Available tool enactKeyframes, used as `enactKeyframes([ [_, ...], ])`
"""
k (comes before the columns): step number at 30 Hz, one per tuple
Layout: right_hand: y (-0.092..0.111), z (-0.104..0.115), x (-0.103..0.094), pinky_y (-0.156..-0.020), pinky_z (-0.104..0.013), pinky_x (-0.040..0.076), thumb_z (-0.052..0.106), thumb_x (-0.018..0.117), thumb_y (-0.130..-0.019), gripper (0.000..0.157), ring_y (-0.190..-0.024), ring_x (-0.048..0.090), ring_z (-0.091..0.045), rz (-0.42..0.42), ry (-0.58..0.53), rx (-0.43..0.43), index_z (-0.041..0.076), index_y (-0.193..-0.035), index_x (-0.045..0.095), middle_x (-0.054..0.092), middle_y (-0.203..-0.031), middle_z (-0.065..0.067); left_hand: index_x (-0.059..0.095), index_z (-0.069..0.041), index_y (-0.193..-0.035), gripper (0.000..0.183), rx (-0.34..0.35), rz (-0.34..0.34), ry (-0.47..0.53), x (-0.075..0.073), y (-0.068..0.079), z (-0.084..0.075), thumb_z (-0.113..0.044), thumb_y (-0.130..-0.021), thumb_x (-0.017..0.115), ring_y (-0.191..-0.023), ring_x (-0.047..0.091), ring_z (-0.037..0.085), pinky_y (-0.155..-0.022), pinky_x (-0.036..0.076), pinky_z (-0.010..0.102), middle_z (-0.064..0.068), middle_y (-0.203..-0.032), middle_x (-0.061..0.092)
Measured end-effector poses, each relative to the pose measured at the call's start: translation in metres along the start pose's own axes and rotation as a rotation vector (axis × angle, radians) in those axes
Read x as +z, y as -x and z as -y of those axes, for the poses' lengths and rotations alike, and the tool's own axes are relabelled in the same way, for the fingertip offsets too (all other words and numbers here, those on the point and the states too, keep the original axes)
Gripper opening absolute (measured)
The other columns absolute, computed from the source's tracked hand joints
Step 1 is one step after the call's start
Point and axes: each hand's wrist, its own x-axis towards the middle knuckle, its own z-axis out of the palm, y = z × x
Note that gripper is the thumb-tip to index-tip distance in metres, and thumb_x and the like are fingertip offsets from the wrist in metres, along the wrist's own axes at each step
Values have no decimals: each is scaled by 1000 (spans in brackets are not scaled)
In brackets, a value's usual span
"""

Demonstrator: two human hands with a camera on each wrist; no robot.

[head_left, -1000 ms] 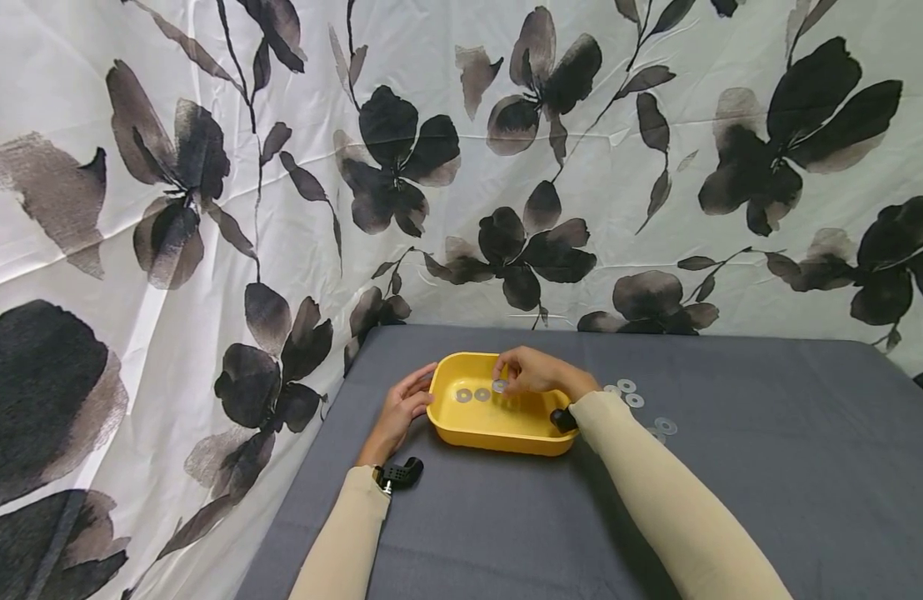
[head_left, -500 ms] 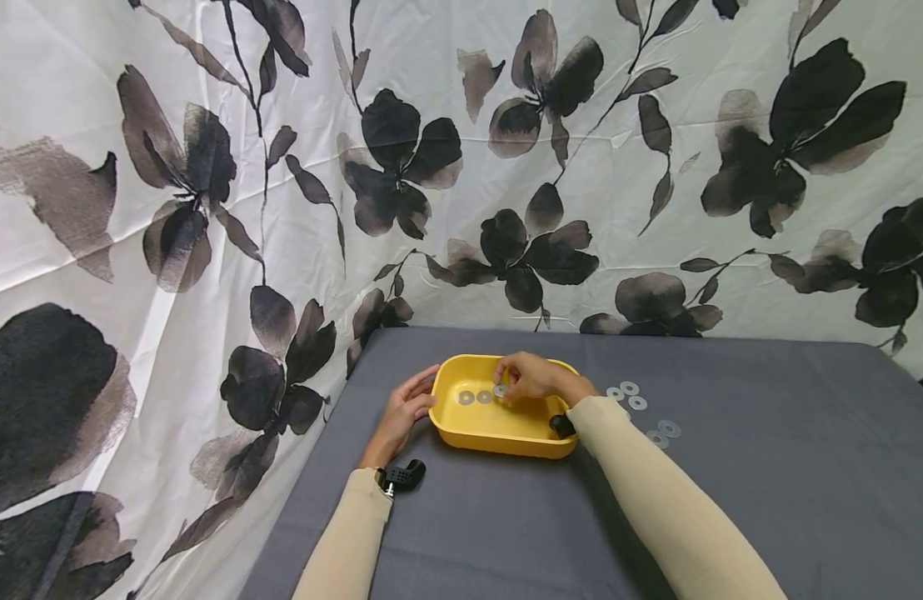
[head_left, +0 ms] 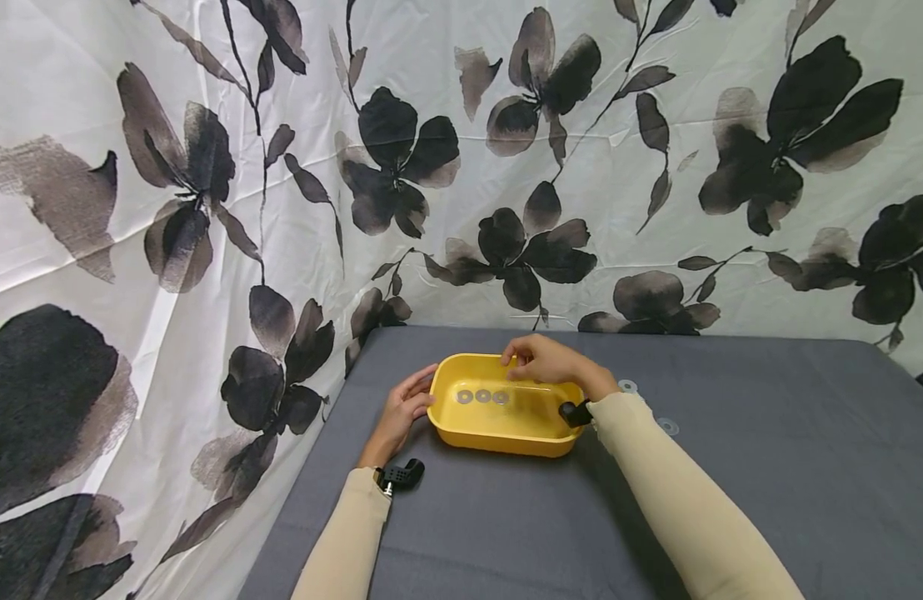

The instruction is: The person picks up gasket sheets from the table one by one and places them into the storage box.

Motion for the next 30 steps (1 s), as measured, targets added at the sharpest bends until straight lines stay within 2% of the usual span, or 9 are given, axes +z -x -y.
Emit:
enactKeyframes([
  [3,16,3,-17,-58,-27,43,16,68,-98,21,-61,46,-16,-40,-59,6,5,-115,66,55,-78,-7,53,-13,-150,57,0,-3,4,0,0,0,-4,-94,60,-133,56,40,-85,58,25,23,-148,55],
  [8,50,-3,-44,-57,-29,44,20,68,-99,21,-62,48,-16,-158,-49,18,7,-115,66,56,-79,-11,54,-15,-149,56,6,-16,-2,-1,0,2,-4,-94,60,-132,57,40,-86,58,25,21,-146,57],
  [12,82,-20,-57,-56,-31,46,22,69,-98,22,-61,49,-16,-231,-44,47,7,-115,66,56,-79,-8,56,-17,-147,54,7,-21,1,-2,-1,3,-3,-94,60,-131,57,39,-85,58,25,20,-145,58],
  [17,120,-46,-61,-56,-30,46,22,68,-98,22,-63,51,-15,-293,-17,95,7,-114,65,58,-79,-9,57,-17,-146,55,6,-18,2,-1,-1,3,-3,-94,60,-128,60,34,-85,58,25,20,-145,59],
  [21,141,-67,-56,-57,-28,45,18,68,-98,21,-63,51,-13,-290,40,106,4,-114,66,61,-81,-10,57,-17,-146,55,13,-16,3,-2,-1,2,-3,-93,61,-127,60,34,-85,59,26,20,-144,59],
  [26,163,-87,-51,-57,-27,44,14,68,-97,25,-63,51,-8,-225,108,134,-1,-116,66,64,-82,-8,56,-17,-147,56,14,-10,-2,-2,0,2,-4,-93,61,-129,59,35,-86,58,25,20,-146,58],
  [30,176,-100,-49,-57,-25,42,8,69,-93,25,-62,50,-4,-179,143,124,-3,-115,66,65,-80,-4,55,-16,-148,56,12,-8,-1,-2,0,2,-4,-93,61,-128,60,33,-87,58,25,20,-146,58],
])
